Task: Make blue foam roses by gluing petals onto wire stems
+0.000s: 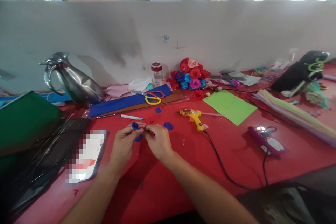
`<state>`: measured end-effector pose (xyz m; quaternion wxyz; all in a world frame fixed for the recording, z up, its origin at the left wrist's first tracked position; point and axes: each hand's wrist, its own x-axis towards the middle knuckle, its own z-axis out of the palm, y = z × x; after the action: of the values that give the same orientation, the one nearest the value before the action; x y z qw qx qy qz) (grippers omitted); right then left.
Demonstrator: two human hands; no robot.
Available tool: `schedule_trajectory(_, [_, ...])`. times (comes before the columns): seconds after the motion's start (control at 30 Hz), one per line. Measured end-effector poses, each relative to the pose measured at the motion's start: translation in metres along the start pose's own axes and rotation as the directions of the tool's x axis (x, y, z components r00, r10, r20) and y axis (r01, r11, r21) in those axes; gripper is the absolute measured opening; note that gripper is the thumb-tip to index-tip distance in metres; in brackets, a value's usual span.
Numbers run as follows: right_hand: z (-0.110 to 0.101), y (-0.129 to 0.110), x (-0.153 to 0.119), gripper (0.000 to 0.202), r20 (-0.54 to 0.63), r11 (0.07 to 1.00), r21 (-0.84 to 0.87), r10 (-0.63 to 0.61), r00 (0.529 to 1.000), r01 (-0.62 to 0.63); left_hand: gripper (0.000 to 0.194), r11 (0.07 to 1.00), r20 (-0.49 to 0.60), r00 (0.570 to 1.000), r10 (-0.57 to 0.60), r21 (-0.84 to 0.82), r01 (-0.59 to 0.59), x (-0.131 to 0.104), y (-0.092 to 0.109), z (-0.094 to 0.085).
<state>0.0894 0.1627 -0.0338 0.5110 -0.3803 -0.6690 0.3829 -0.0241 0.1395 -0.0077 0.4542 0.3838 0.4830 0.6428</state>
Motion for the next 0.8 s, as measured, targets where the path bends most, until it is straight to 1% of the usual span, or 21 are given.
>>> schedule_trajectory(0.1, [0.001,-0.001,0.0,0.019,0.007,1.0,0.011,0.01,1.0,-0.01,0.008,0.999,-0.007,1.0,0.026,0.026,-0.026,-0.001,0.0,-0.001])
schedule_trajectory(0.17, [0.002,-0.001,0.0,0.019,0.015,0.998,0.045,0.046,0.999,-0.046,0.01,1.0,0.012,1.0,0.01,0.023,-0.011,-0.001,0.001,-0.001])
schedule_trajectory(0.23, [0.002,-0.001,0.0,0.018,0.012,0.992,0.091,0.091,0.996,-0.091,0.017,0.998,0.051,0.997,-0.055,-0.03,0.056,0.001,0.001,-0.002])
schedule_trajectory(0.37, [0.001,-0.002,0.002,0.014,0.037,0.978,0.152,0.14,0.989,-0.144,0.021,0.958,0.081,0.976,-0.2,-0.192,0.212,0.006,0.0,-0.007])
schedule_trajectory(0.47, [0.0,-0.002,0.003,0.014,0.082,0.969,0.179,0.16,0.984,-0.172,0.023,0.937,0.078,0.961,-0.264,-0.214,0.274,0.009,-0.001,-0.01])
schedule_trajectory(0.6, [0.0,0.001,0.003,0.013,0.104,0.962,0.214,0.148,0.984,-0.167,0.021,0.95,0.086,0.965,-0.248,-0.172,0.26,0.009,-0.002,-0.01])
schedule_trajectory(0.8, [0.0,0.004,0.004,0.012,0.123,0.952,0.252,0.147,0.982,-0.174,0.018,0.98,0.096,0.982,-0.165,-0.097,0.175,0.006,0.001,-0.007])
